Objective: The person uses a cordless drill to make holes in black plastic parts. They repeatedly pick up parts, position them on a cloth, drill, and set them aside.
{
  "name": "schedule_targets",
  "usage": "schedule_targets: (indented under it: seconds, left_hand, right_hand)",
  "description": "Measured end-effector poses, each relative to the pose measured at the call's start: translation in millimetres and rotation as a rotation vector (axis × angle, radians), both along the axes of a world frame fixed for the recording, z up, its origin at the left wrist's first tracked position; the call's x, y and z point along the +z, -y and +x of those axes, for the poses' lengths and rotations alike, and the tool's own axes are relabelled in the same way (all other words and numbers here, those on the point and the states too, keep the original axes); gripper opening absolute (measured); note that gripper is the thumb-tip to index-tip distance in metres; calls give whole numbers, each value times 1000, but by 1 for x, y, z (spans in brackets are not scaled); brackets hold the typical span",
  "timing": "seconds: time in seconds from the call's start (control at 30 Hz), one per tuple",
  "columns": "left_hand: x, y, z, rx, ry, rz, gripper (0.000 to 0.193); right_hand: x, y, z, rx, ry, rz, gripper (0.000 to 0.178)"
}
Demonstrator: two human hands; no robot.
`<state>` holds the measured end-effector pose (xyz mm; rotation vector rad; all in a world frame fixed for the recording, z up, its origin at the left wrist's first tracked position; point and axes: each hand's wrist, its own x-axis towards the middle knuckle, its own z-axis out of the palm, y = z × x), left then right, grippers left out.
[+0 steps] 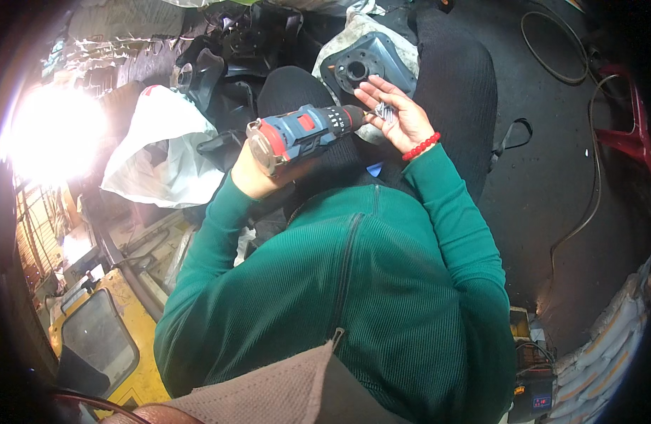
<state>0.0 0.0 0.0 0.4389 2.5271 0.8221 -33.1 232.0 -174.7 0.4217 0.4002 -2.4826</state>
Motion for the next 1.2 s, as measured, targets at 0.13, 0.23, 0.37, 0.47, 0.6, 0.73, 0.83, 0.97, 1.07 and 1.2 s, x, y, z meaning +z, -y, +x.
schedule_targets:
  seconds: [0.13,0.23,0.37,0.47,0.6,0.73,0.83,0.97,1.07,1.2]
  left_hand:
    - [10,3,2,3,-70,53,46]
    - [15,8,2,-32,-164,2,44]
    - [16,10,-3,-37,-250,-24,42]
    - [18,10,-5,-38,-292,-28,43]
    - [19,12,-1,20,-183,12,46]
    - [20,14,-2,34,-146,48,48]
    - [21,19,-6,11,-105,42,47]
    - [26,26,-13,-26,-40,13,47]
    - [17,30,-15,17,-51,9,46]
    - [-3,25,-17,127,-29,-24,44]
  right_hand:
    - [7,0,6,-27,70,-27,38]
    - [6,0,5,6,70,-60,35]
    - [8,0,7,149,43,13,36]
    - [13,5,10,126,68,-32,29]
    - [8,3,11,105,74,-33,21]
    - [10,2,8,144,16,24,19]
    - [11,1,7,214,-30,76,21]
    - [4,2,4,375,-67,77,24]
    - [7,16,2,291,67,57,27]
    - [-3,22,9,204,203,165,32]
